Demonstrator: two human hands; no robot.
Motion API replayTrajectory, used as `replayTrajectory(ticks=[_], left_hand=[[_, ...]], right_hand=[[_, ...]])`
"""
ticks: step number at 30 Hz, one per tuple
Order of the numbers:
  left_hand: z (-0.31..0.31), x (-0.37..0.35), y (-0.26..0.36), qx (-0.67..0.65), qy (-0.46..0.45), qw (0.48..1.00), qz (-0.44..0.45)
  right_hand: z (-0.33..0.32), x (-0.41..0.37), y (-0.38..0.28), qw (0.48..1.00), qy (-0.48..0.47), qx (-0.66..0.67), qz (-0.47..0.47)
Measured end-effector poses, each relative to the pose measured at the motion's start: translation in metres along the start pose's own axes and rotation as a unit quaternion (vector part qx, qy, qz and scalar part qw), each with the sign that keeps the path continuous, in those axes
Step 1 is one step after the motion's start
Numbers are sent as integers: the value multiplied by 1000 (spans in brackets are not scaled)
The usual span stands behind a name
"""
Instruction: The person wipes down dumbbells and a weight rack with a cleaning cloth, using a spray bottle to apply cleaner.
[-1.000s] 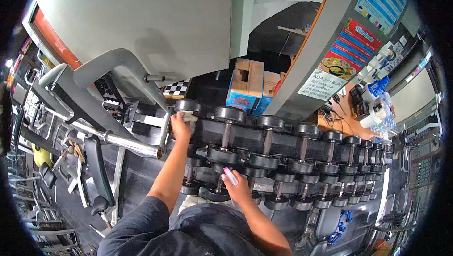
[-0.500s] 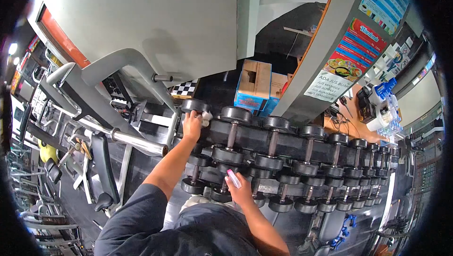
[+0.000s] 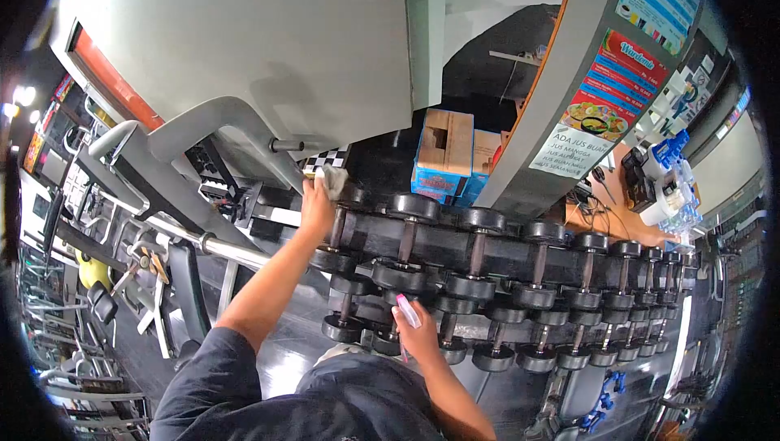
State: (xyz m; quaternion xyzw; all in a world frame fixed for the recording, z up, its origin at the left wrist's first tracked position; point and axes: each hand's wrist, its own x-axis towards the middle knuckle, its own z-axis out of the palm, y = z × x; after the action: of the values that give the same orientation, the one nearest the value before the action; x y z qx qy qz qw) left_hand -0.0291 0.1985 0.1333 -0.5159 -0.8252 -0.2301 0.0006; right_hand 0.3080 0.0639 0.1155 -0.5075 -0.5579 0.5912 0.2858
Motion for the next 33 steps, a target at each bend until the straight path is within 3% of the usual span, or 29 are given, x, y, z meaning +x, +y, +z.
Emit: replayTrajectory(ticks=[1, 2, 3, 5, 6, 13, 18, 21, 26, 30, 31, 33], left_hand=[[-5, 13, -1, -1, 18, 999, 45], [10, 27, -13, 54, -40, 996, 65], [37, 38, -40, 35, -30, 986, 158], [30, 51, -53, 96, -170, 925, 325], [22, 49, -49, 109, -163, 918, 345], [3, 54, -55, 87, -150, 905, 387], [48, 41, -29, 158, -136, 842, 497], [25, 59, -50, 66, -191, 832, 516], [-16, 71, -109, -17, -138, 873, 468], [-6, 62, -82, -10, -103, 864, 492], [30, 54, -78, -64, -88, 876, 469], [40, 49, -57, 52, -125, 833, 537]], right_hand=[[2, 2, 1, 1000, -1, 5, -3], [5, 5, 5, 1000, -8, -17, 10], [9, 7, 4, 1000, -11, -12, 9], [17, 11, -1, 1000, -16, -4, 4], [19, 11, -5, 1000, -12, -24, 2], [35, 15, -14, 999, 5, -31, -12], [51, 24, -25, 999, 8, -40, 22], [55, 28, -27, 998, 7, -64, 20], [62, 35, -20, 999, 20, -38, 17], [69, 37, -10, 999, 22, -12, 27], [73, 38, -12, 999, 21, -15, 25], [80, 40, -17, 999, 15, -23, 23]])
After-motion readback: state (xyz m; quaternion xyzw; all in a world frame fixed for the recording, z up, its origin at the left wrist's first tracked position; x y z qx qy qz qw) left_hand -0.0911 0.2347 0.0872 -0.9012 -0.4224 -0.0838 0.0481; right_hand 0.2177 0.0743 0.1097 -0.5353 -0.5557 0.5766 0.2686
